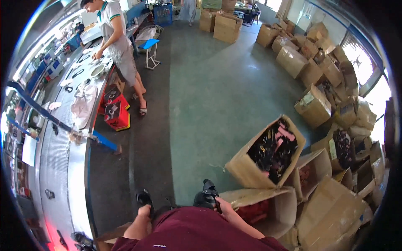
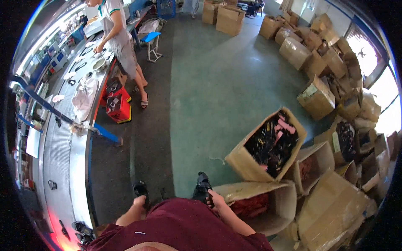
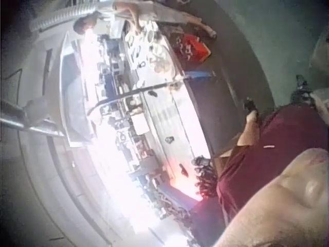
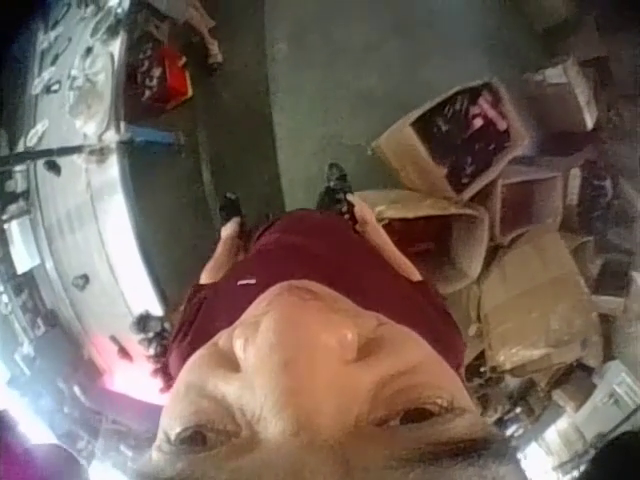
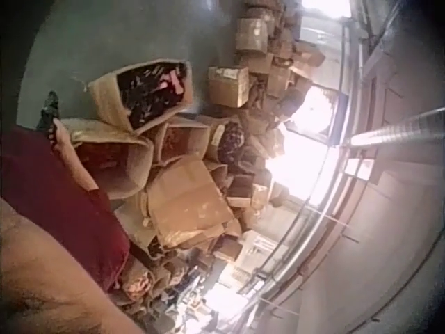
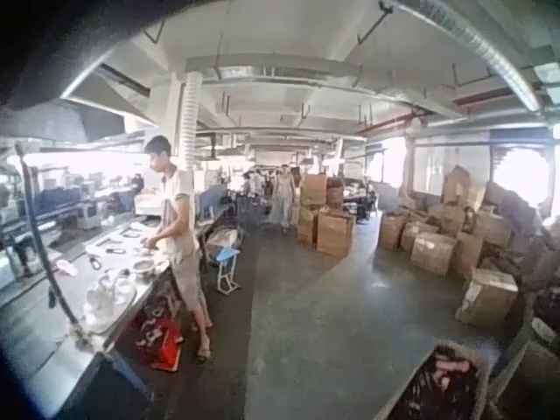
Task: Check and sort various shoe components from a conveyor belt and factory floor bins.
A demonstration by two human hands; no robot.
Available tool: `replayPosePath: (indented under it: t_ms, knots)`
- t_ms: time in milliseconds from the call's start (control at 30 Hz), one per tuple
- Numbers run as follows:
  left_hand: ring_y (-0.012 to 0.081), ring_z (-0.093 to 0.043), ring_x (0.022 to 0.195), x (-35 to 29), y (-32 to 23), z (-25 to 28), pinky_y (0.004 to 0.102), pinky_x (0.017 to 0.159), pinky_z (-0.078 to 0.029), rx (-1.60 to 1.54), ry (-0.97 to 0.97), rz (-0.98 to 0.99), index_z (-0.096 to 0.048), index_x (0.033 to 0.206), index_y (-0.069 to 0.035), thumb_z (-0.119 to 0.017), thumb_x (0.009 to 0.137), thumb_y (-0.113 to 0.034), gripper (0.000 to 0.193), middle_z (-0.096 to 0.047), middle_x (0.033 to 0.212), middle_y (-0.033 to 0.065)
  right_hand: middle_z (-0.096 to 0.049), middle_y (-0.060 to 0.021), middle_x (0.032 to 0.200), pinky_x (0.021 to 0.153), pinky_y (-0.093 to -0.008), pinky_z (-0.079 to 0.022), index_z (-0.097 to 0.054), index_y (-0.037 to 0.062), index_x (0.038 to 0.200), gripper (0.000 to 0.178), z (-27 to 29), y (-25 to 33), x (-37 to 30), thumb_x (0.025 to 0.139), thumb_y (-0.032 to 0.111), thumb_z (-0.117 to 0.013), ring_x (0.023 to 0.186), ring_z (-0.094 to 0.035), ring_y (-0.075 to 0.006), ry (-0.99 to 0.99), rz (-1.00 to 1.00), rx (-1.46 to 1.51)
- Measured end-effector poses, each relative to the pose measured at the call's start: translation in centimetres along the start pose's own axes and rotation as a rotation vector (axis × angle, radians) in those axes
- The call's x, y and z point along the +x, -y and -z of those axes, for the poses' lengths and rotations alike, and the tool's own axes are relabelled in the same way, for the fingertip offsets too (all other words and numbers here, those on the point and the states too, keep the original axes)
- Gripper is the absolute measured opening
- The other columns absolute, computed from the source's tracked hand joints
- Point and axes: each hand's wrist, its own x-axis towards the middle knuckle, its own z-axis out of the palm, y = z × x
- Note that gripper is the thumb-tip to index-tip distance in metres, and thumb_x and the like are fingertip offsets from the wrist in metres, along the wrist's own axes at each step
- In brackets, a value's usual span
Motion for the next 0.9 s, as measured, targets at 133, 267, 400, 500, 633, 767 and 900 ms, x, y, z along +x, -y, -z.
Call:
replayPosePath:
  t_ms: [133, 267, 400, 500, 633, 767, 900]
  knots:
    - [0.0264, -0.063, 0.071, 3.2, -9.5, -10.1, 0.0412, 0.063, -0.052, 0.312, 0.315, -0.410, -0.062, 0.102, 0.004, -0.063, 0.076, -0.023, 0.037, -0.065, 0.084, 0.0121, -0.050, -0.0032, 0.072, 0.046, -0.0299, -0.036, -0.055, 0.0091, 0.092, 0.028, -1.7, 9.0, 4.8, 0.089, 0.036, -0.064, 0.056, -0.045, -0.0142, -0.019, -0.011, -0.016]
    - [0.0250, -0.067, 0.081, 8.7, -15.5, -18.8, 0.0392, 0.070, -0.053, 0.642, 0.336, -0.416, -0.062, 0.107, 0.005, -0.064, 0.077, -0.032, 0.048, -0.068, 0.097, 0.0161, -0.053, -0.0017, 0.072, 0.045, -0.0300, -0.034, -0.058, 0.0084, 0.087, 0.028, -6.0, 18.0, 9.6, 0.086, 0.035, -0.065, 0.055, -0.047, -0.0145, -0.162, 0.128, -0.179]
    - [0.0238, -0.069, 0.083, 13.5, -24.7, -24.3, 0.0389, 0.073, -0.054, 0.927, 0.350, -0.605, -0.065, 0.097, 0.003, -0.065, 0.076, -0.037, 0.045, -0.069, 0.093, 0.0163, -0.055, -0.0055, 0.070, 0.041, -0.0330, -0.035, -0.056, 0.0101, 0.072, 0.033, -8.9, 25.3, 14.5, 0.086, 0.039, -0.063, 0.053, -0.049, -0.0165, -0.354, 0.222, -0.512]
    - [0.0253, -0.069, 0.072, 16.8, -34.2, -24.7, 0.0395, 0.067, -0.054, 1.116, 0.533, -0.723, -0.067, 0.092, 0.003, -0.061, 0.078, -0.038, 0.044, -0.070, 0.083, 0.0149, -0.067, -0.0188, 0.090, 0.070, -0.0440, -0.049, -0.068, -0.0018, 0.085, 0.050, -5.7, 23.5, 16.4, 0.084, 0.047, -0.059, 0.086, -0.065, -0.0291, -0.748, 0.335, -0.827]
    - [0.0259, -0.067, 0.062, 17.4, -45.6, -24.4, 0.0388, 0.060, -0.053, 0.950, 0.262, -0.198, -0.067, 0.088, 0.003, -0.056, 0.082, -0.037, 0.042, -0.069, 0.078, 0.0136, -0.063, -0.0186, 0.113, 0.089, -0.0403, -0.043, -0.058, -0.0062, 0.118, 0.059, -9.0, 27.0, 14.3, 0.084, 0.042, -0.061, 0.104, -0.059, -0.0343, -0.472, 0.107, -0.647]
    - [0.0250, -0.066, 0.059, 22.1, -51.5, -23.6, 0.0377, 0.057, -0.052, 0.903, 0.166, -0.216, -0.066, 0.089, 0.003, -0.048, 0.089, -0.031, 0.038, -0.068, 0.081, 0.0164, -0.064, -0.0150, 0.115, 0.087, -0.0419, -0.047, -0.057, 0.0092, 0.126, 0.045, -8.1, 26.5, 21.8, 0.092, 0.038, -0.050, 0.106, -0.060, -0.0331, -0.277, 0.052, -1.459]
    - [0.0272, -0.067, 0.079, 22.7, -54.6, -26.6, 0.0417, 0.073, -0.052, 0.432, 0.138, 0.096, -0.066, 0.103, -0.005, -0.048, 0.090, -0.033, 0.036, -0.067, 0.094, 0.0153, -0.064, -0.0159, 0.116, 0.082, -0.0431, -0.052, -0.051, 0.0139, 0.133, 0.042, 0.8, 27.0, 34.0, 0.094, 0.028, -0.045, 0.101, -0.064, -0.0333, -0.081, 0.249, -1.890]
